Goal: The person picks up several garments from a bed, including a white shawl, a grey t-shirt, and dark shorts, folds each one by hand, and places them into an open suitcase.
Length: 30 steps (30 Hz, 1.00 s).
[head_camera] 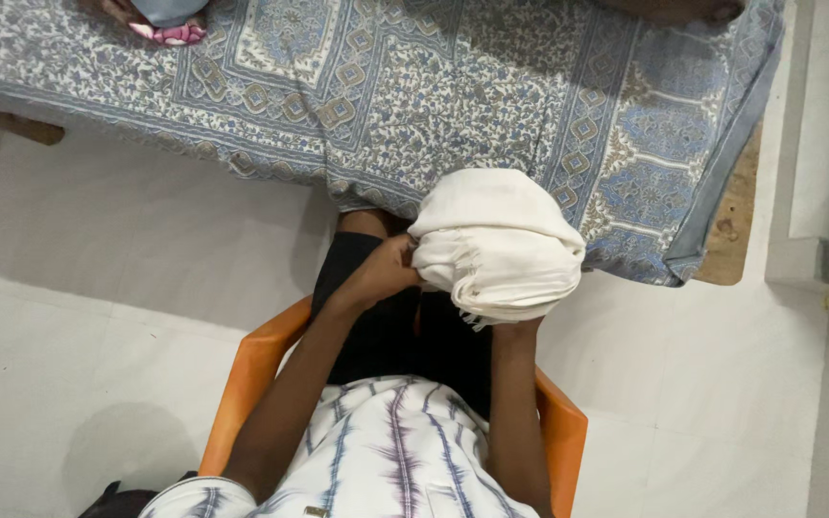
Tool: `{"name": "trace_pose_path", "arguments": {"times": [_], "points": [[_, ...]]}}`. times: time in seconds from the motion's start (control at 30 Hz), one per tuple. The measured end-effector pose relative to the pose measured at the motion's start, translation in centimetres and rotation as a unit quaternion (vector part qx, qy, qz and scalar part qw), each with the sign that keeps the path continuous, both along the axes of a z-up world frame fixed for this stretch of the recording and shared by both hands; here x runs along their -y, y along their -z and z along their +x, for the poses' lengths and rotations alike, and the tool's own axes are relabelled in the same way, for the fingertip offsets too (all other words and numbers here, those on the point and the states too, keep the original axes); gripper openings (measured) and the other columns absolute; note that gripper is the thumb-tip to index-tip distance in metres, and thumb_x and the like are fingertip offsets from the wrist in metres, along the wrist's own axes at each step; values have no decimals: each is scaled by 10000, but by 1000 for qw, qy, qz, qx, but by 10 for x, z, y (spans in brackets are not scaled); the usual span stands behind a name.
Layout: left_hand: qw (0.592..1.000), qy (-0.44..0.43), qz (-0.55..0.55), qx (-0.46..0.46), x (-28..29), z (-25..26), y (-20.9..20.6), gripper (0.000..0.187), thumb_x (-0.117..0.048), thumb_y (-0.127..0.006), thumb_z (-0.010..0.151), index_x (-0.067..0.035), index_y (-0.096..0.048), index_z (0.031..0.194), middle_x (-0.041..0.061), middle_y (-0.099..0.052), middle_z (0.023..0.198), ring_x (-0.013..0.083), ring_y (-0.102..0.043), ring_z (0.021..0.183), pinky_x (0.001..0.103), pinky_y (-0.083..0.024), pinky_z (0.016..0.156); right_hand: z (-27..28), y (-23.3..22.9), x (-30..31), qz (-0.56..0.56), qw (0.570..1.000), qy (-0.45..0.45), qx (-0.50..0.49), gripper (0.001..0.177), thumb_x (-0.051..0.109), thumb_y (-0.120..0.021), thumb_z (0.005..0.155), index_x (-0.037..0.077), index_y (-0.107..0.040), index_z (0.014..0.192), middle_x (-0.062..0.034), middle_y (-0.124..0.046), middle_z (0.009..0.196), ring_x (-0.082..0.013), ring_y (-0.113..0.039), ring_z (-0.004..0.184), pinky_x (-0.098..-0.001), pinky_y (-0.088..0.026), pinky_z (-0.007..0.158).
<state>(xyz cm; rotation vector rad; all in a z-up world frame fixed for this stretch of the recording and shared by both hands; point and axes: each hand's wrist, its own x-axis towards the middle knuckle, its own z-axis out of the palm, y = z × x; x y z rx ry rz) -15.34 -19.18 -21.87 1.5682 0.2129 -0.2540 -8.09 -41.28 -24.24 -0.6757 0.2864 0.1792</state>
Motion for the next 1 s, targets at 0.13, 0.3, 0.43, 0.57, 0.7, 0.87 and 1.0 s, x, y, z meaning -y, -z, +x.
{"name": "trace_pose_path", "arguments": {"times": [0.13,0.3,0.43,0.57,0.7,0.87,1.0], "points": [[995,53,-81,3,-4,-12,-18,579,-207,-794,895,38,-607,1385,151,-720,1287,223,-686,1195,354,-547,1038,10,-5,10,-19,1000,5,9,539,346,-479,1052,52,-466,1504,-102,-578,1425,-235,-548,1247,-411,-448,1036],[987,-8,-160,-3,-2,-13,-27,809,-249,-734,885,-99,-303,1553,70,-488,1501,213,-544,1338,376,-512,1049,7,-5,11,-61,998,-30,16,540,345,-488,1049,51,-473,1501,-94,-589,1408,-221,-559,1216,-395,-461,1002],[970,-6,-244,24,26,-14,9,731,-252,-687,965,-88,-325,1579,103,-523,1500,214,-533,1345,371,-484,1094,-6,4,-1,-116,986,-118,16,541,344,-496,1046,50,-479,1499,-88,-598,1394,-210,-567,1191,-382,-471,975],[937,-64,-343,-20,42,-11,51,683,-225,-710,916,-126,-418,1525,77,-599,1396,191,-621,1201,377,-550,980,-12,15,-9,-176,968,-179,13,541,343,-503,1043,49,-485,1497,-82,-607,1380,-199,-576,1167,-369,-481,947],[906,-117,-408,-1,28,-15,55,574,-325,-671,997,-92,-494,1491,65,-644,1335,160,-654,1151,344,-581,908,-4,24,1,-239,956,-171,15,542,343,-511,1041,48,-491,1495,-75,-617,1367,-188,-585,1142,-356,-491,920],[894,-159,-419,19,5,-13,49,540,-292,-698,970,-91,-539,1446,56,-669,1293,174,-659,1148,347,-584,920,4,29,13,-307,933,-185,35,543,341,-520,1038,46,-498,1493,-68,-628,1349,-175,-595,1111,-340,-504,886],[866,-194,-458,48,-14,-7,50,528,-275,-701,966,-69,-547,1429,69,-667,1311,191,-652,1197,377,-562,995,-15,25,-3,-275,923,-264,57,543,340,-527,1035,45,-504,1491,-62,-637,1336,-164,-604,1086,-327,-514,859]]}}
